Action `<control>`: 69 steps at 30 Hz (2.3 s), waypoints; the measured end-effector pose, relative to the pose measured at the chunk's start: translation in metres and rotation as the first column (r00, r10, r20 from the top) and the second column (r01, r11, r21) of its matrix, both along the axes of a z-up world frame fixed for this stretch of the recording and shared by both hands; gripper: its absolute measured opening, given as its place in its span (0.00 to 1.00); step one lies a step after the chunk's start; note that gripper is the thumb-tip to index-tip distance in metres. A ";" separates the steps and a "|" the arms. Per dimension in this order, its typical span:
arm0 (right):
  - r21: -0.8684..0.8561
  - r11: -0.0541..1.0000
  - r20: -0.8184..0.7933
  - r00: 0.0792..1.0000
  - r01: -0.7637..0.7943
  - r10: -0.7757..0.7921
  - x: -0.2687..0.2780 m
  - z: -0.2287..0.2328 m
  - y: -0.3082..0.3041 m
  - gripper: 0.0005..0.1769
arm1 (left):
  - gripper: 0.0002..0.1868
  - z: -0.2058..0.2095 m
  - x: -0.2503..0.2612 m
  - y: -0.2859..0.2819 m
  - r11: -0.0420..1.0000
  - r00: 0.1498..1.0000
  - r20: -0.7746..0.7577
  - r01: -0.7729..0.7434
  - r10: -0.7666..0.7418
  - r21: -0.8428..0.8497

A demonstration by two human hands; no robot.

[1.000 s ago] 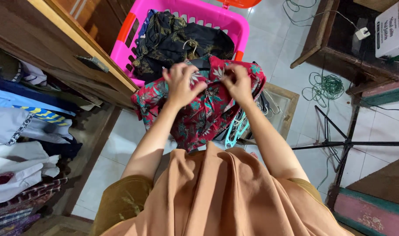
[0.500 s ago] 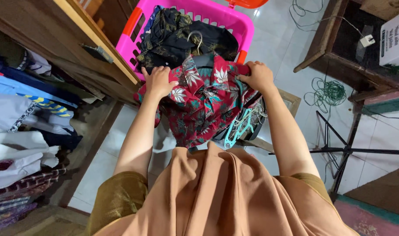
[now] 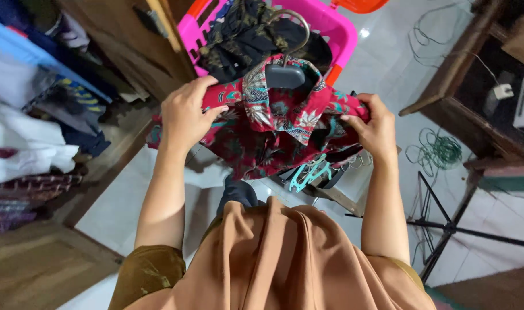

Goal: The person buttons and hangs a red patterned shirt and a black patterned shirt in a closet. They then remove a tan headscarf from a laundry basket and unfold it.

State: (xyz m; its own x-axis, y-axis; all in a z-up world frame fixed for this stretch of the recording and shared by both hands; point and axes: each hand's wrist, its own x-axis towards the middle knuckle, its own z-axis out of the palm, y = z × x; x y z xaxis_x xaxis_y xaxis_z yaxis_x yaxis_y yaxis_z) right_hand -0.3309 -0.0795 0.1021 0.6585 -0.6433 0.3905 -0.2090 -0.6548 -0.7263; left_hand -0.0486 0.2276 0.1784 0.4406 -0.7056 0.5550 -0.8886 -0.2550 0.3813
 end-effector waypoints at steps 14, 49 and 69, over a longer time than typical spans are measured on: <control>-0.243 0.962 0.211 0.962 -0.122 0.176 0.034 0.066 0.115 0.23 | 0.25 0.005 -0.010 0.196 0.875 0.967 -0.065 -0.253 0.248 -0.413; -0.138 0.857 0.336 0.791 -0.496 0.512 0.264 0.059 0.394 0.19 | 0.10 -0.092 0.002 0.465 0.836 0.865 0.127 -0.416 0.485 -0.358; 0.106 0.597 -0.563 0.446 -0.795 0.695 0.451 0.106 0.316 0.19 | 0.17 -0.084 0.226 0.491 0.793 0.804 -0.488 -0.524 0.340 -0.311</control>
